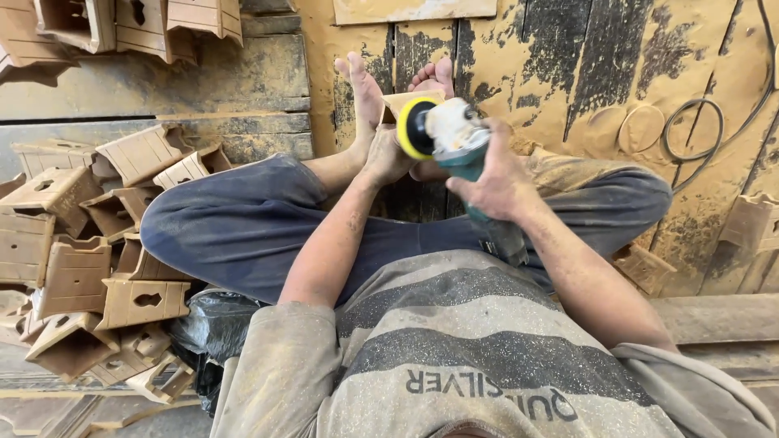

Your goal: The person sits cross-legged on the floor and uses a handheld electric sander to smooth the surfaces of small wooden boxes. They hold each box between their feet and sand the exterior edges and faces, then place the finished box into a nearby red bucket. The process is repeated for multiple boxes.

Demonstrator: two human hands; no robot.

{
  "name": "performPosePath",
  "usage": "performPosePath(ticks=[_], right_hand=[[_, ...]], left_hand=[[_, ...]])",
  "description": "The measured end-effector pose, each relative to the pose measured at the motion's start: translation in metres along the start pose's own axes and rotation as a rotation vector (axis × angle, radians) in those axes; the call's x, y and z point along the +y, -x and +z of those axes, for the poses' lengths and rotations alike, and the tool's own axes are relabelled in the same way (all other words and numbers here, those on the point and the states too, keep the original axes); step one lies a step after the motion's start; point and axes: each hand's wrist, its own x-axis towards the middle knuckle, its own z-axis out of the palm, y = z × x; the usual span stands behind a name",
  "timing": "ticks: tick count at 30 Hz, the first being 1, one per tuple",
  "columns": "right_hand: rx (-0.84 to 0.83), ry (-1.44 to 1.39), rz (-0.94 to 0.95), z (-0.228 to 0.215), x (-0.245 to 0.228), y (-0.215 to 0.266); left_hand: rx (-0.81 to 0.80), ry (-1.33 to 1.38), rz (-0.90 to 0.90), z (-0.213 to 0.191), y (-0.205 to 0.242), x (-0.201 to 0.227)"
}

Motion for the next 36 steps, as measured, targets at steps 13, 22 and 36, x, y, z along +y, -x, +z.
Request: performPosePath(ticks=[13, 22, 36], right_hand=[[0.180, 0.131, 0.083, -0.042, 0.037, -0.018], [-0.095, 0.185, 0.019, -0.001, -0.009, 0.012], [0.090, 0.062, -0.127, 0.000, 0.035, 0.011]], left_hand=[[-0.005, -0.127, 0.062, 0.004, 0.008, -0.005], [0.054, -0.222, 0.185, 0.027, 0.027, -0.019], [0.213, -0.391, 0.426, 0.029, 0.017, -0.019]])
